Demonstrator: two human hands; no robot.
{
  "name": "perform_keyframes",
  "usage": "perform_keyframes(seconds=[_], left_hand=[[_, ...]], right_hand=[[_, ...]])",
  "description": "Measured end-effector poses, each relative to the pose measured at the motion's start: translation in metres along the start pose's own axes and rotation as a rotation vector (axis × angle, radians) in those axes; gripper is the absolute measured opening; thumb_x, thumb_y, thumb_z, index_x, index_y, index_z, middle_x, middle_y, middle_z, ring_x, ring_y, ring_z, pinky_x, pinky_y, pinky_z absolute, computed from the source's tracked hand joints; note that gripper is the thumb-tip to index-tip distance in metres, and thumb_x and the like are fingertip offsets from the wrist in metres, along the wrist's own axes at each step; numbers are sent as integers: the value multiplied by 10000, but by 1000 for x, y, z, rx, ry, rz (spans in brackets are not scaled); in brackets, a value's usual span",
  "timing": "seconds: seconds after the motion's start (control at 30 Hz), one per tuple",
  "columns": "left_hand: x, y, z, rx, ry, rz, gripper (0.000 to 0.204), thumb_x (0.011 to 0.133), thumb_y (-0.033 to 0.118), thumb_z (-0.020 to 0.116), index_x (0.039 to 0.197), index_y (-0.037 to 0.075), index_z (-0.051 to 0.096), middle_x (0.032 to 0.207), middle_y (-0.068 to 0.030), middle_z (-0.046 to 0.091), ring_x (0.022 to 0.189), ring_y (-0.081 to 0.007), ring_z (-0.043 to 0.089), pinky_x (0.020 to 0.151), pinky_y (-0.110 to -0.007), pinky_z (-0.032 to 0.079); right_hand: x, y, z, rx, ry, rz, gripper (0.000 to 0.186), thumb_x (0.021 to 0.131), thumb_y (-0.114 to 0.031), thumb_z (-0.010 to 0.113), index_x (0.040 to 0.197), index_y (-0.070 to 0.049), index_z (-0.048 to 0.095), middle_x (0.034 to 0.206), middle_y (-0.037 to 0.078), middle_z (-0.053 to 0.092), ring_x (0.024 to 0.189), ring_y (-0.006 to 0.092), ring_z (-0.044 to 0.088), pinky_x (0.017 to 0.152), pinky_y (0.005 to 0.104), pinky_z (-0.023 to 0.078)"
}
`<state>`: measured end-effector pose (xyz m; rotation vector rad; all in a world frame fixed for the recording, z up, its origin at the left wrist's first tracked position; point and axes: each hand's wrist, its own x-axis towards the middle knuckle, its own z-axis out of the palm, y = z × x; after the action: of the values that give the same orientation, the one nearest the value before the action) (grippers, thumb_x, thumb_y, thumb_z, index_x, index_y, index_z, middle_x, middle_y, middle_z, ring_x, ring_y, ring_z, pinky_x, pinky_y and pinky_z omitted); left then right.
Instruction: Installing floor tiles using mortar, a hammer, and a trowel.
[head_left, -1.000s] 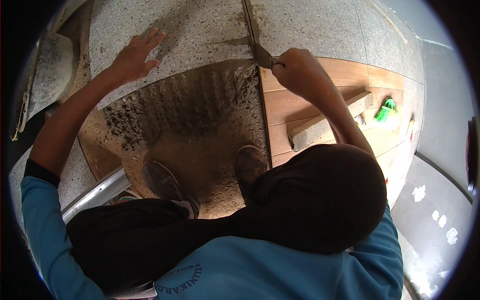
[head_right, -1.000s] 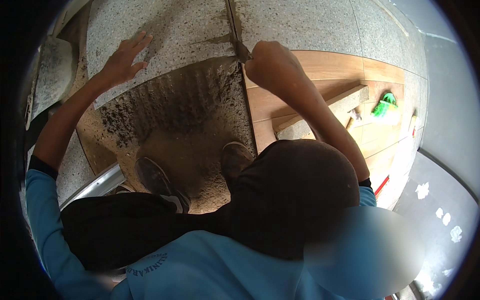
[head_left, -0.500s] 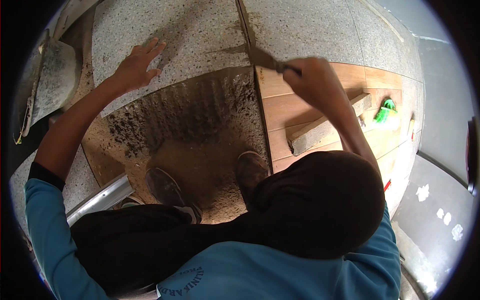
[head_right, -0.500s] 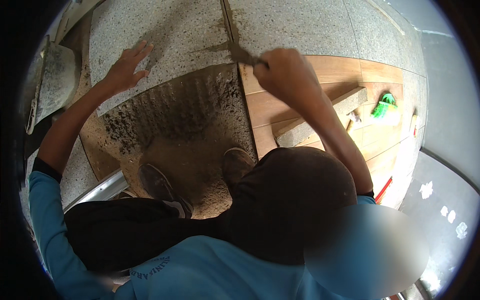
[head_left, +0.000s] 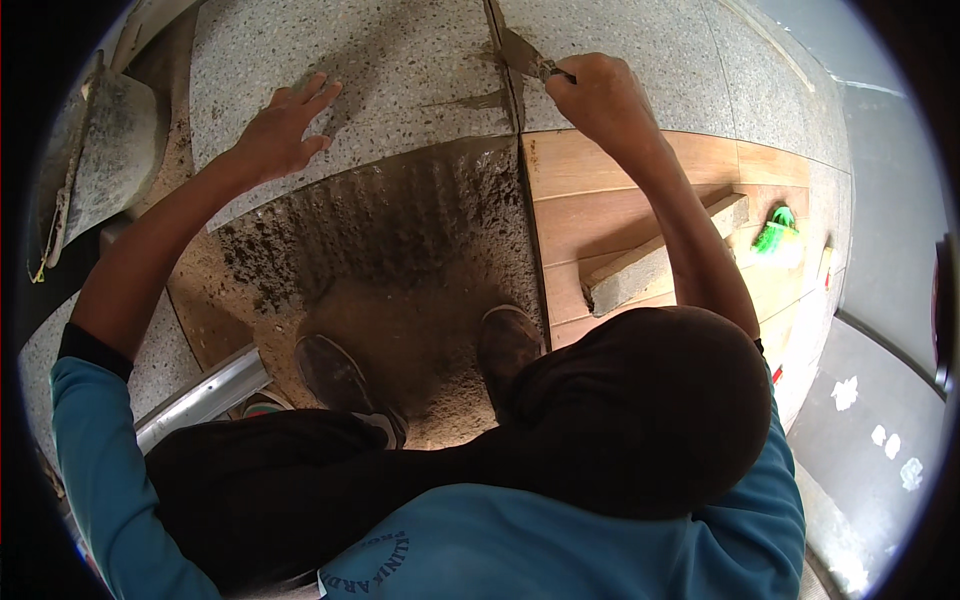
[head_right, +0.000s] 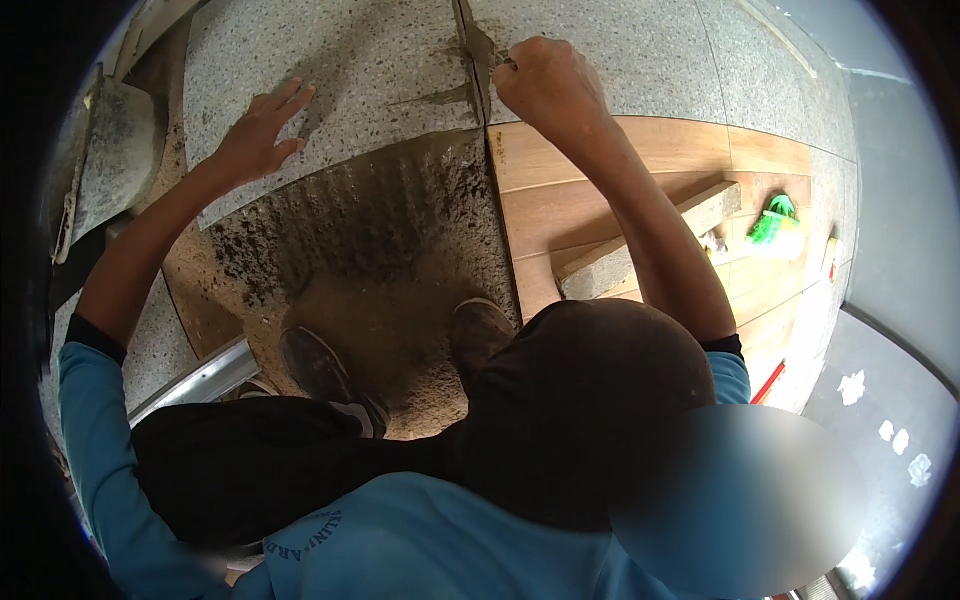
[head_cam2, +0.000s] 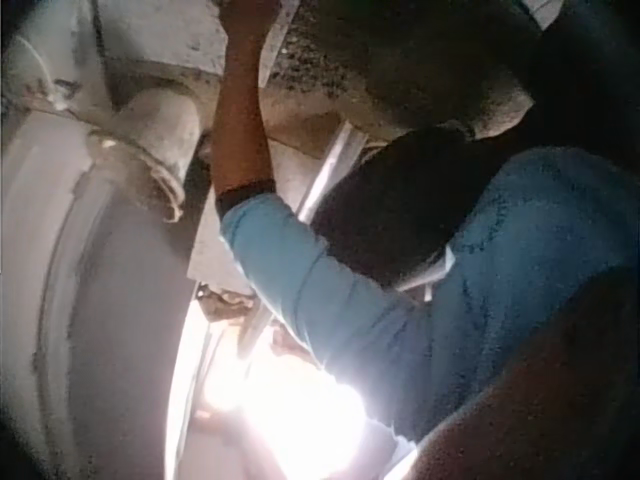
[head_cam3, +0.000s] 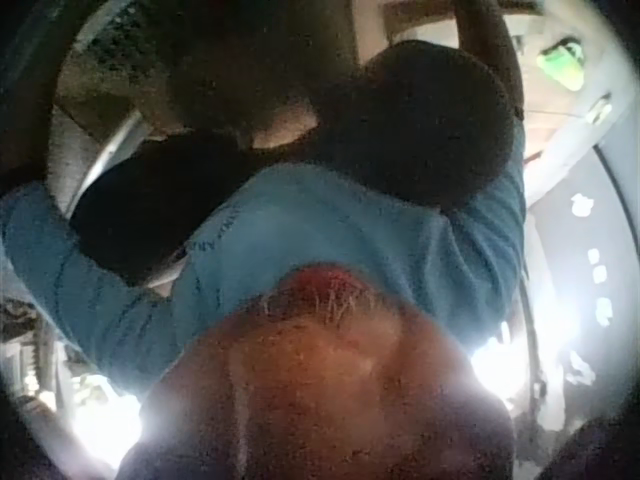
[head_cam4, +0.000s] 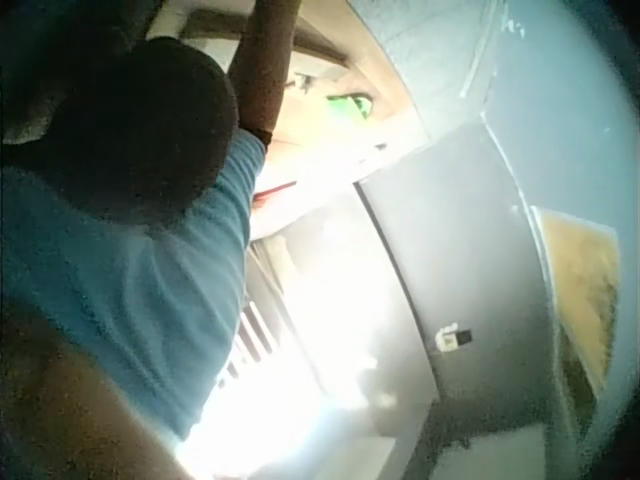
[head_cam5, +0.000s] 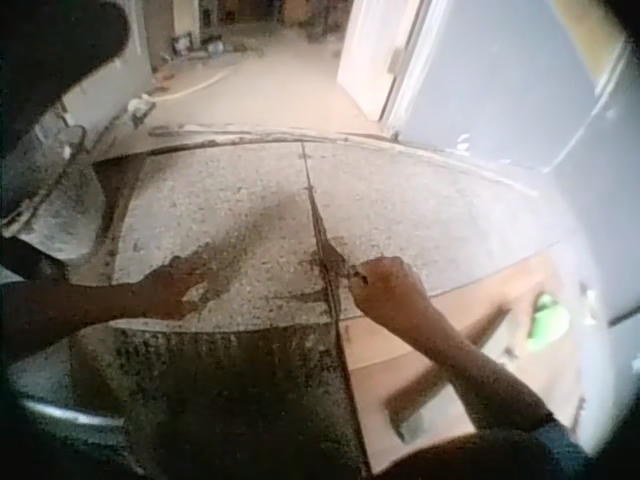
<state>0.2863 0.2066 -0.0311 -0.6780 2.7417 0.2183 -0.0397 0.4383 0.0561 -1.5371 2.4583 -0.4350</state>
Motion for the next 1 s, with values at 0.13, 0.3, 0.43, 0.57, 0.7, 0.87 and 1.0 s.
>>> perform_keyframes(seconds=[0.13, 0.3, 0.43, 0.57, 0.7, 0.87, 1.0], left_hand=[[0, -1, 2, 23, 12, 4, 828, 946, 247, 731, 1629, 254, 263, 1682, -72, 260, 1490, -372, 336, 1196, -512, 394], [1, -2, 2, -3, -1, 3, 819, 956, 248, 718, 1631, 257, 255, 1689, -65, 242, 1495, -366, 327, 1197, -512, 396], [1, -1, -1, 47, -48, -8, 777, 1000, 312, 651, 1639, 258, 212, 1708, -53, 183, 1519, -394, 273, 1210, -531, 377], [3, 2, -11, -21, -104, -10, 785, 988, 340, 667, 1636, 261, 231, 1711, -54, 172, 1531, -388, 244, 1208, -541, 376], [5, 3, -21, -33, -178, -60, 801, 966, 345, 698, 1631, 272, 256, 1708, -64, 184, 1529, -396, 247, 1233, -539, 336], [3, 6, -25, -87, -141, -30, 844, 940, 351, 734, 1632, 246, 263, 1704, -114, 183, 1537, -396, 228, 1242, -527, 297], [3, 10, -28, -57, -230, -82, 892, 932, 359, 741, 1645, 249, 217, 1712, -104, 155, 1537, -418, 210, 1230, -540, 319]], right_hand=[[-12, 1, -10, 20, -133, 30, 275, 850, -206, 590, 771, 30, 706, 761, 289, 672, 711, 458, 686, 726, 526, 553], [-49, -5, -23, 38, -235, 0, 281, 862, -196, 576, 756, 30, 704, 684, 260, 655, 602, 415, 653, 657, 506, 538], [-94, -14, -43, 162, -375, -59, 237, 887, -173, 590, 813, 12, 718, 625, 229, 625, 538, 356, 620, 583, 475, 510], [-114, -24, -36, 137, -258, -447, 233, 916, -150, 659, 1120, -64, 731, 691, 76, 607, 551, 231, 610, 518, 390, 488], [-126, -39, -16, -115, -425, -810, 341, 907, -140, 663, 1246, -109, 681, 790, 59, 581, 699, 231, 621, 534, 386, 509], [-58, -22, -43, -342, 12, -518, 327, 947, -141, 586, 1233, -218, 723, 819, 101, 594, 710, 279, 633, 593, 427, 547], [83, -23, -54, -485, 12, -369, 251, 939, -172, 587, 1119, -179, 761, 1008, 181, 693, 889, 303, 712, 740, 482, 582]])
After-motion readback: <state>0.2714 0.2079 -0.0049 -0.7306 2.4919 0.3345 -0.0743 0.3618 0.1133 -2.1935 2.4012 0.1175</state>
